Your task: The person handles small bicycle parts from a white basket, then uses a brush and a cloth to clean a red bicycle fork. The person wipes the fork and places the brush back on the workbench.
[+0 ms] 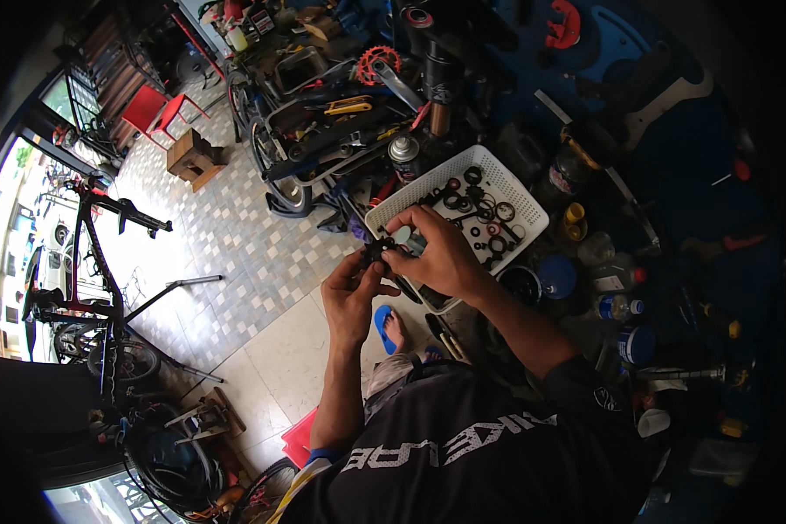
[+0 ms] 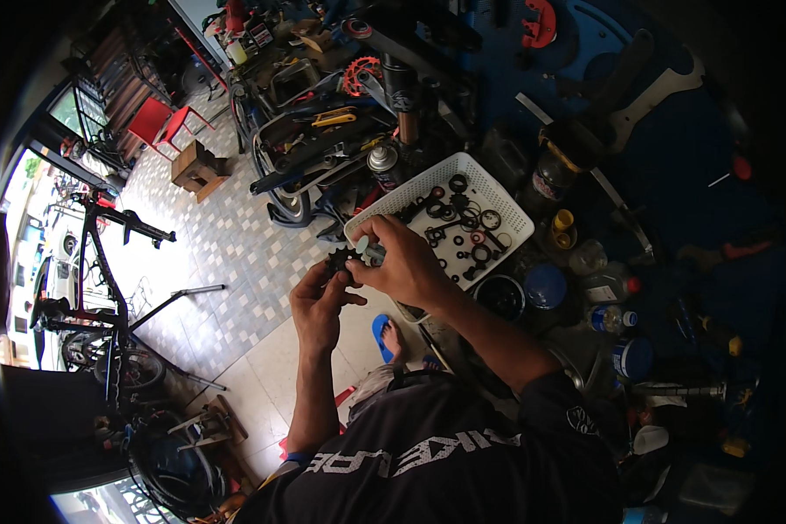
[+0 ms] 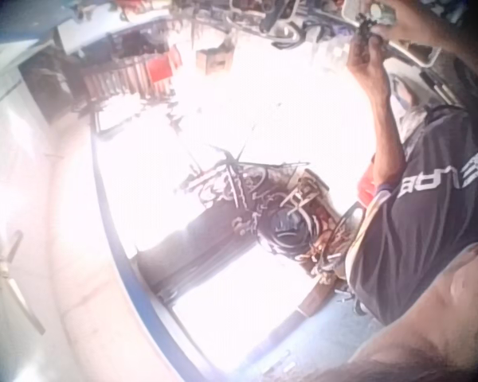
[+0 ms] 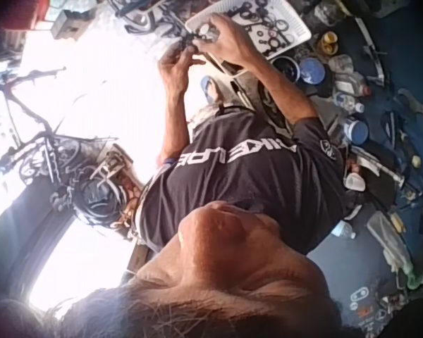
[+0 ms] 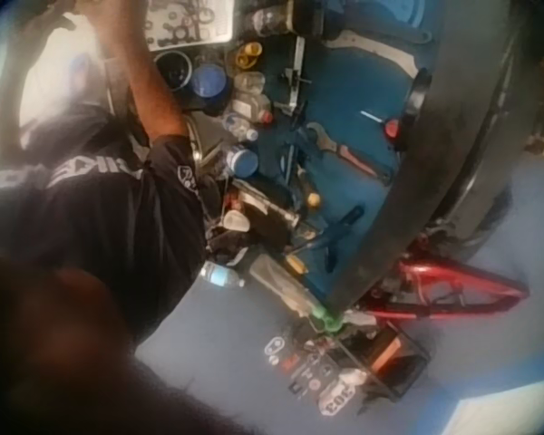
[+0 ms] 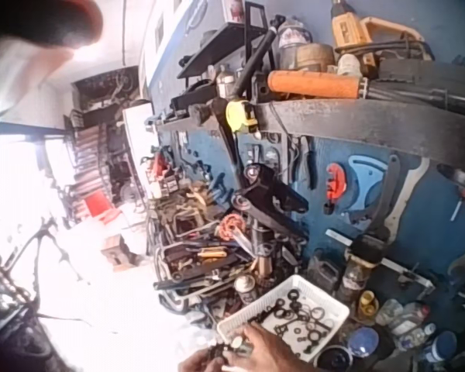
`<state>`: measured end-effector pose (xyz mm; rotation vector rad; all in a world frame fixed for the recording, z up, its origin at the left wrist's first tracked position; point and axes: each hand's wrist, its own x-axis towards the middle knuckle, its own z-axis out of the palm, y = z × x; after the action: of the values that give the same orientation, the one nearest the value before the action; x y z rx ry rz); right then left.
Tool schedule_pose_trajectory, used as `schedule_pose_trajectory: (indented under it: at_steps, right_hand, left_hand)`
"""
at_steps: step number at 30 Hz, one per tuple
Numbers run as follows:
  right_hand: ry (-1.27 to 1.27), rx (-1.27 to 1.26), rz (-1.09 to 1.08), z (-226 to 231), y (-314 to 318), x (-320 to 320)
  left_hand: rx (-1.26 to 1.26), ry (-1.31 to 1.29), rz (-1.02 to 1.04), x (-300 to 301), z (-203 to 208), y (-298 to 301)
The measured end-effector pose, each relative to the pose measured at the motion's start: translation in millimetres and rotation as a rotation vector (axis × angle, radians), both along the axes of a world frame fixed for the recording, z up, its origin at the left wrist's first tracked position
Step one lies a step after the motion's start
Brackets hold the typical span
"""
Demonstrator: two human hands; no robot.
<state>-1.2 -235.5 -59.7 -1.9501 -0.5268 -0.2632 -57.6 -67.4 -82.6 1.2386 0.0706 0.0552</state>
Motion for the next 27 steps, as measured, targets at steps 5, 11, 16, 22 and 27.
schedule_pose_trajectory:
  at_steps: [5, 11, 16, 22, 27]
  right_hand:
    - [0.344, -0.094, 0.172, 4, -6, 5]
    - [0.098, -0.162, 0.055, 5, 7, -8]
    - [0.322, 0.007, 0.164, 3, 6, 0]
    - [0.351, 0.147, 0.319, 3, 2, 7]
    - [0.525, 0.431, 0.307, -9, 17, 4]
  left_hand:
    - [0.082, -0.004, 0.045, -2, 0, 1]
    - [0.155, -0.016, 0.022, 3, -4, 12]
    - [0.054, 0.037, -0.045, 5, 5, 17]
    - [0.02, 0.05, -0.05, 2, 23, 12]
    - [0.117, -0.009, 0.065, -2, 18, -1]
